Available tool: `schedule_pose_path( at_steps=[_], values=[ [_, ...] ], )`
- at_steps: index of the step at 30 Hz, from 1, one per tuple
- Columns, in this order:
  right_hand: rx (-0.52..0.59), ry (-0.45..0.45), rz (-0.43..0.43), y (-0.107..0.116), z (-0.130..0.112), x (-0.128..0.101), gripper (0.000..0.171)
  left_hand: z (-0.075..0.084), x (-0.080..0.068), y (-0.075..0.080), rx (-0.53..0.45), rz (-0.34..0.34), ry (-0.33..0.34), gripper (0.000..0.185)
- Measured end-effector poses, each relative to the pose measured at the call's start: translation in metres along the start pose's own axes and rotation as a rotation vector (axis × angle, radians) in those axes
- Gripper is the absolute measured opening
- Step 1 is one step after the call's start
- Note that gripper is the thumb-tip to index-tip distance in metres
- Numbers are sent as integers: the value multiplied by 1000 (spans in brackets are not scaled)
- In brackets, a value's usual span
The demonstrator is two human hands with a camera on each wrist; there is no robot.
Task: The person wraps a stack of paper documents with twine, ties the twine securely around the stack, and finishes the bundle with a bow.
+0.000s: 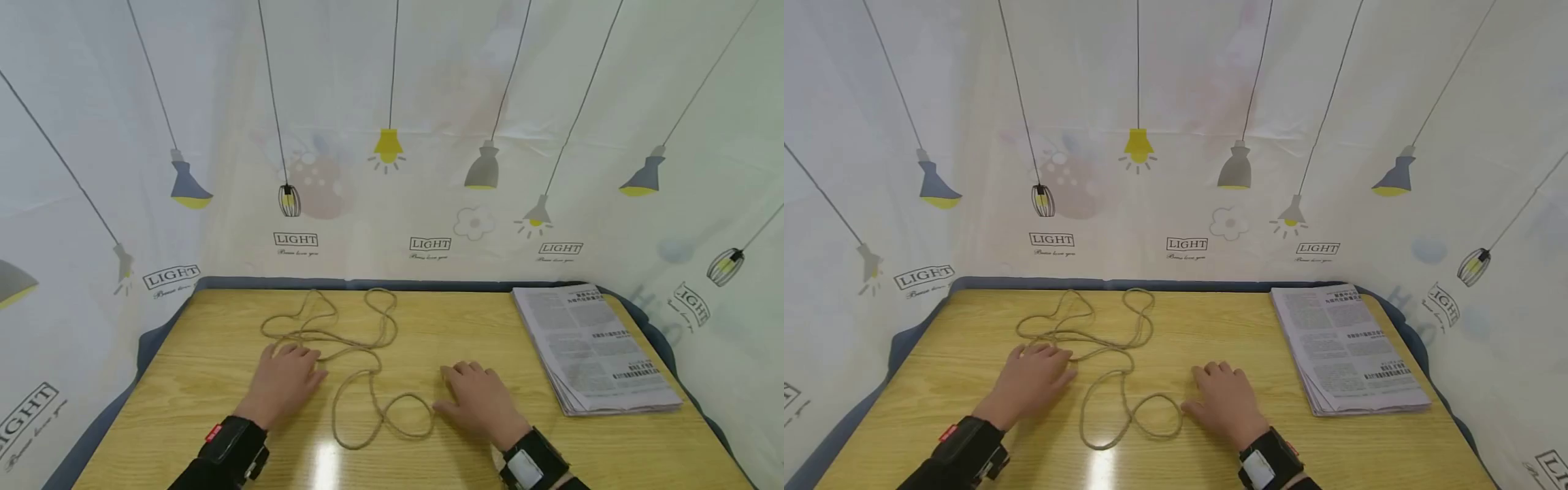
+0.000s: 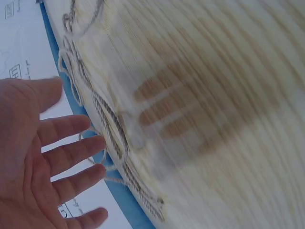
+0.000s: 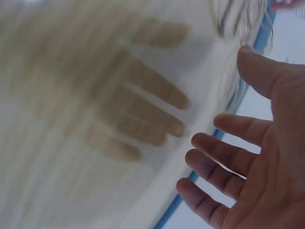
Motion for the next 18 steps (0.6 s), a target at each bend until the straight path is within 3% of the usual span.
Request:
schedule_pose_path(
  at_steps=[4,7,11,18],
  values=[
    [-46,77,99,0,-23,4,46,13,10,-3,27,100,-84,29],
    [-69,107,160,2,-35,7,35,17,16,-6,37,144,-109,23],
    [-55,125,181,4,-43,10,25,17,24,-10,41,135,-83,19],
    [-76,128,128,-5,-45,14,28,14,28,-18,16,83,-8,13]
  ],
)
Point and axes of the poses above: each hand's wrist, its own x-axis towards the middle knuckle, its own y-axis out of the back of the hand, z = x × y, the point moved 5 cm from there along x, towards the middle knuckle, and after that the axes turned 11 degrees about -x, right-handed, at the moved point
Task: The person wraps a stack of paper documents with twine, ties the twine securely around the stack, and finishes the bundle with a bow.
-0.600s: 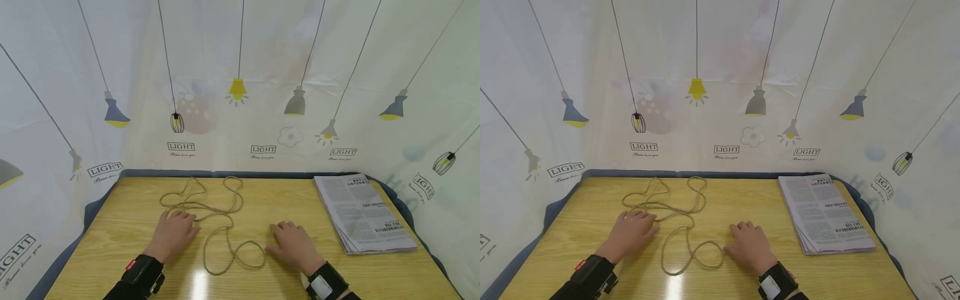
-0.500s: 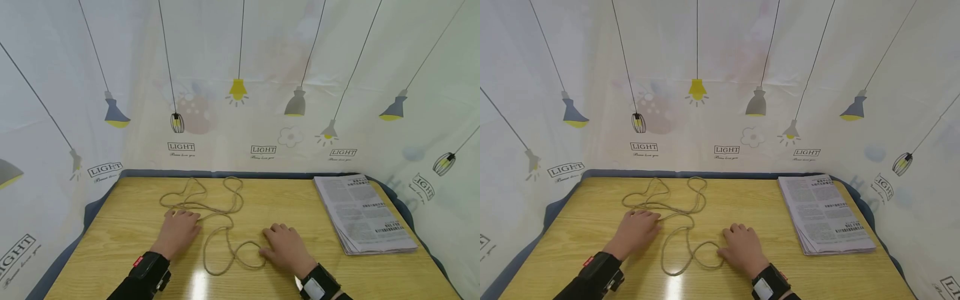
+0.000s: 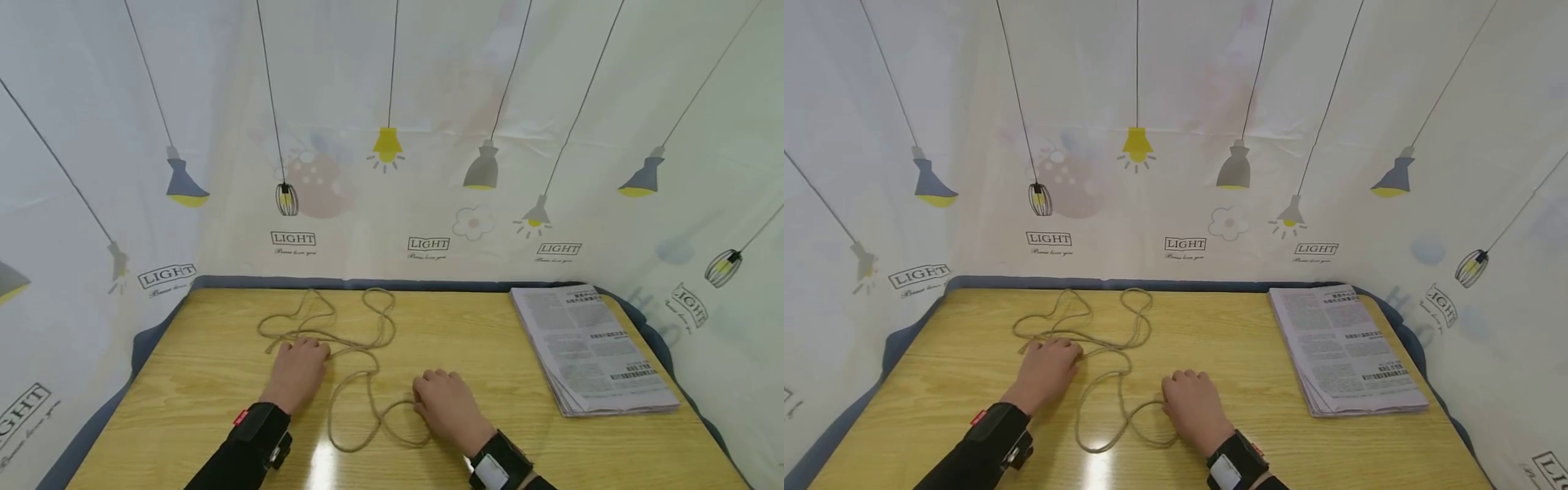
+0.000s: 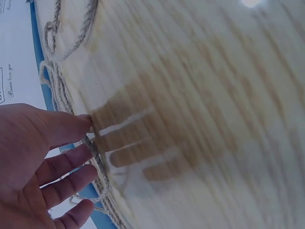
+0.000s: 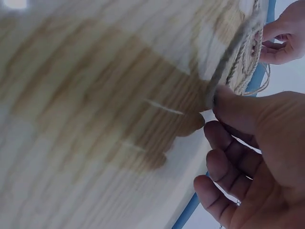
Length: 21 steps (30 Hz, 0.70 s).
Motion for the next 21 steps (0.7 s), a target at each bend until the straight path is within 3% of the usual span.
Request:
schedule_pose_path(
  at_steps=[7,10,16,21],
  values=[
    [-90,14,51,-2,-1,-3,26,-2,-2,-4,20,-11,-21,4],
    [-54,-16,53,1,7,-5,24,-3,-2,-3,23,-15,-15,5],
    [69,-96,22,11,40,-12,6,-11,0,13,-47,45,-14,6],
    [92,-168,95,24,73,-24,5,-24,-4,30,-119,93,7,5]
  ],
)
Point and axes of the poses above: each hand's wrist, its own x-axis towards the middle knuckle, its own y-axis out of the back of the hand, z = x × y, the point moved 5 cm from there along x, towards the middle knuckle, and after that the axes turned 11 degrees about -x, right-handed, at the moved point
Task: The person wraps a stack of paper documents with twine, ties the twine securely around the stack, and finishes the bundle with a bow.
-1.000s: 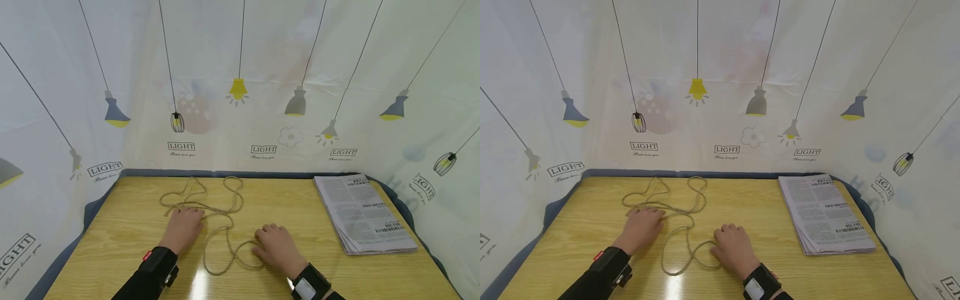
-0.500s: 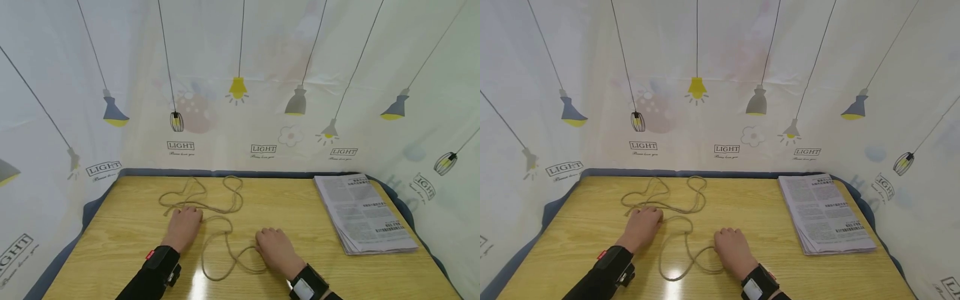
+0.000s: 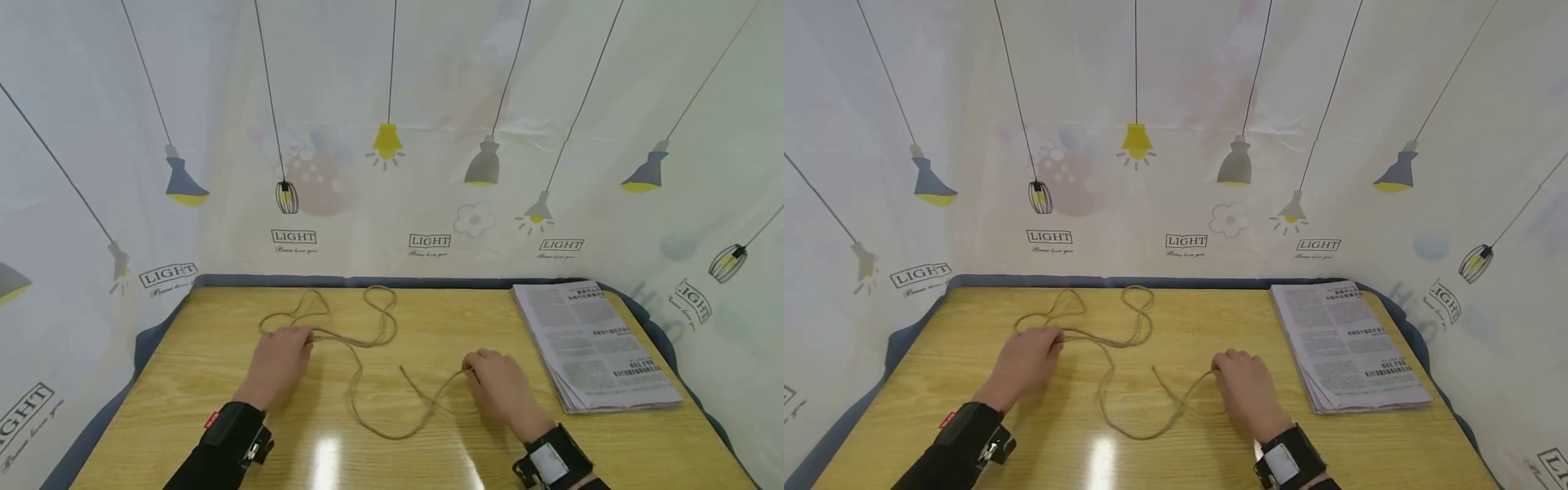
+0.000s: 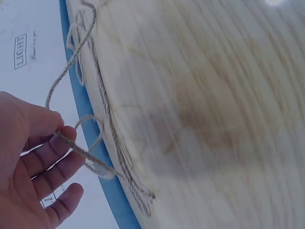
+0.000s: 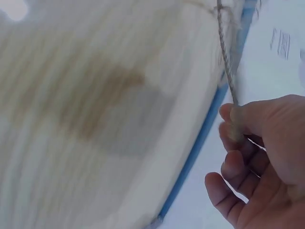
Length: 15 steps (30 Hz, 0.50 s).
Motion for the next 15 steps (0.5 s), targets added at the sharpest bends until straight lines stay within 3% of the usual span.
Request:
schedule_pose_path(
  at_steps=[5,11,15],
  values=[
    [-29,-44,85,18,29,-8,6,-12,-6,12,-15,25,-13,5],
    [69,-155,-81,20,54,-16,7,-28,-15,16,-12,29,29,8],
    [103,-186,-156,17,60,-19,10,-38,-19,13,28,-15,73,10]
  ],
)
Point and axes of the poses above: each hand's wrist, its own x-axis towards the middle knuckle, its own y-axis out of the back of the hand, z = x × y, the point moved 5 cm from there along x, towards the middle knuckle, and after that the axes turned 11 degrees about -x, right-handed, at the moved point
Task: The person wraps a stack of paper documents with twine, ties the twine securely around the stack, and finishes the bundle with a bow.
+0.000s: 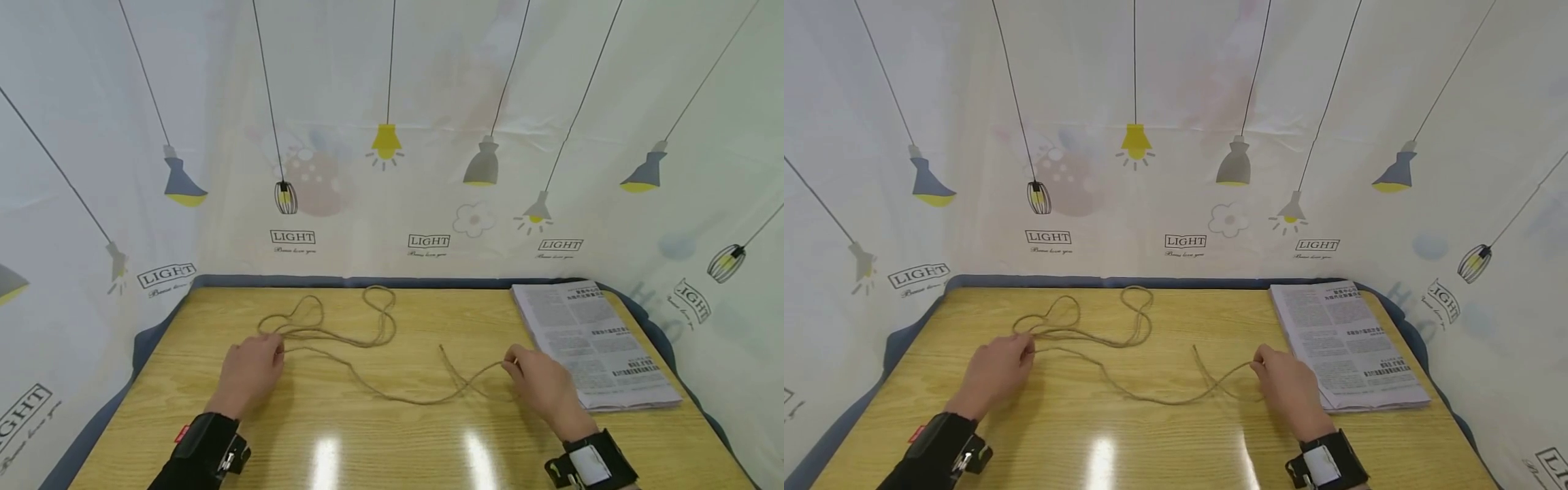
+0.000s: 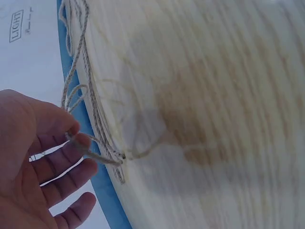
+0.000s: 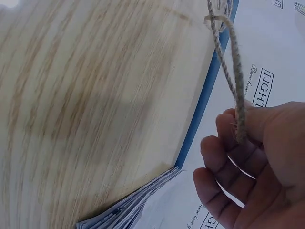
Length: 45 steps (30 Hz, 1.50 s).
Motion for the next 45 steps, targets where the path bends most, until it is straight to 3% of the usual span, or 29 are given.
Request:
schedule_pose_path(
  at_steps=[4,7,11,13,16,20,24,29,34,38,45],
  values=[
    [25,2,-7,-1,-3,0,9,0,-2,-7,17,-53,-5,4],
    [36,14,8,-2,-8,0,8,9,0,-11,-19,-34,-29,13],
    [44,32,36,-4,-14,1,7,44,6,-15,-83,-10,-169,22],
    [47,40,43,-6,-16,2,7,68,8,-22,-111,-42,-273,23],
    [36,43,67,-7,-18,4,8,100,7,-39,-152,-147,-390,21],
    [44,46,87,-6,-22,5,9,125,4,-58,-137,-258,-441,17],
    [65,18,68,-6,-21,5,12,131,2,-66,-67,-280,-454,4],
    [70,-21,22,-4,-12,4,19,123,1,-70,-2,-209,-422,12],
    [138,-34,-73,2,0,2,24,111,4,-62,24,-53,-334,18],
    [167,-50,-109,8,11,2,25,105,5,-53,54,76,-308,15],
    [108,-59,-77,24,25,-4,21,96,4,-48,68,148,-302,19]
  ],
)
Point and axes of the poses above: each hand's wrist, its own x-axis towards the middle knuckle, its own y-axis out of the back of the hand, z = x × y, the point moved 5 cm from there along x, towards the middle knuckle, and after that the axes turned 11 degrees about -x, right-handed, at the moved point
